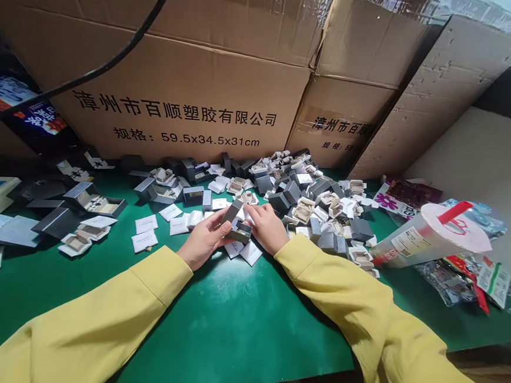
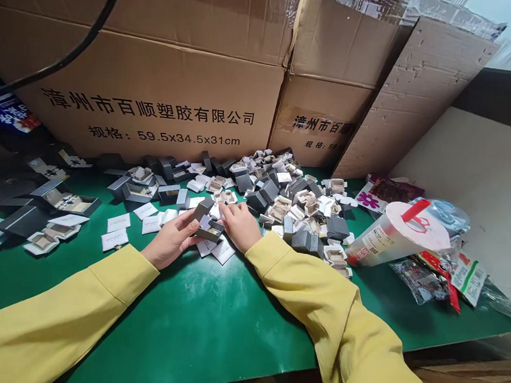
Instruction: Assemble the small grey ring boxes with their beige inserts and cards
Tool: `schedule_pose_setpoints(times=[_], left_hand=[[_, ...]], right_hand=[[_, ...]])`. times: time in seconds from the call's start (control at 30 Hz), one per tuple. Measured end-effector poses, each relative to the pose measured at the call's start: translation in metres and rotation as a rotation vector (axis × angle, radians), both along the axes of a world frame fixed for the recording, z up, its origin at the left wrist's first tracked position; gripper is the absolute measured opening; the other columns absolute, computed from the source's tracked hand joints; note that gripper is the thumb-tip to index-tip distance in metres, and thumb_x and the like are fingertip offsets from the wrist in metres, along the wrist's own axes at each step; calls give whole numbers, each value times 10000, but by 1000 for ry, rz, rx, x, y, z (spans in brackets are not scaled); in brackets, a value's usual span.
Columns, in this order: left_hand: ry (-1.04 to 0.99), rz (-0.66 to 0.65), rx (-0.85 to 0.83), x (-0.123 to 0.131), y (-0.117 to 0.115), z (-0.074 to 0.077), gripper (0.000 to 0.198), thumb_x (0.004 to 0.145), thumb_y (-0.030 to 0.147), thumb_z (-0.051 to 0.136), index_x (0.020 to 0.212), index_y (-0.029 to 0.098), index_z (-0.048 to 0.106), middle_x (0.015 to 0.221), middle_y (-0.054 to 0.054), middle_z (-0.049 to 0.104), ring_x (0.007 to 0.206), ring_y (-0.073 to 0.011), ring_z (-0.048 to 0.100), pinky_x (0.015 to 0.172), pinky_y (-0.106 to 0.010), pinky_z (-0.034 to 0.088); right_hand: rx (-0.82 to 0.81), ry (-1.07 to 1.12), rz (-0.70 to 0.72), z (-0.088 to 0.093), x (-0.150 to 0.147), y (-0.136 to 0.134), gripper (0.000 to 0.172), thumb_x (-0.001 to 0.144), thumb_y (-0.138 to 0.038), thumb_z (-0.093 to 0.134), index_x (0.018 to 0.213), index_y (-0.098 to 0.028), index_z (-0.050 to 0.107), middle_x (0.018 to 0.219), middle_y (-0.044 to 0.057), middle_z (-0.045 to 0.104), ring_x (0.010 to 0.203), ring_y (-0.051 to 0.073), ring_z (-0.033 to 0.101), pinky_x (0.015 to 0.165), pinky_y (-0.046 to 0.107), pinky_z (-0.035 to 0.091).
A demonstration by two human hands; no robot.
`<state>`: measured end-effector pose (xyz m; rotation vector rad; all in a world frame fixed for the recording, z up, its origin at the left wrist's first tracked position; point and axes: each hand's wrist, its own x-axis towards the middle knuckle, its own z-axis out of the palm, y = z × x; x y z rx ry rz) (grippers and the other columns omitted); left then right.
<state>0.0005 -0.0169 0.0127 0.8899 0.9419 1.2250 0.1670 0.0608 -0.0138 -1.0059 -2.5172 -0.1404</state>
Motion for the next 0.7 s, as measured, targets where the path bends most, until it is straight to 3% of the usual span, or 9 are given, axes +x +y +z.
schedule_pose_setpoints(times=[0.1,0.33,0.57,0.7], left_hand=[[-3,0,10,1,0,0,568,683,387,680,1194,192,524,1111,-108,610,1003,-262,592,822,-391,516],[20,130,-19,0,2,-1,479,648,308,716,1064,195,507,1195,-85,535,1065,-244,555,855,-402,508],[42,165,-15,3,1,-1,537,592,216,745,1052,195,470,1129,-80,566,1059,-250,546,863,-442,493],[144,183,27,3,2,-5,576,573,216,744,1081,196,473,1133,-84,576,1042,-243,556,898,-437,454]], right_hand=[[8,-58,-8,4,0,-3,422,873,-298,437,1260,-132,449,1081,132,582,911,249,444,787,379,404],[-65,-71,2,7,2,-6,430,831,-213,450,1255,-140,457,1004,130,606,884,243,472,788,381,401],[-132,529,-48,5,4,5,406,872,-299,431,1259,-178,431,1172,96,555,1039,210,513,911,355,424],[-190,715,15,7,2,2,444,885,-357,407,1290,-179,367,1189,106,537,1073,193,528,911,339,449]])
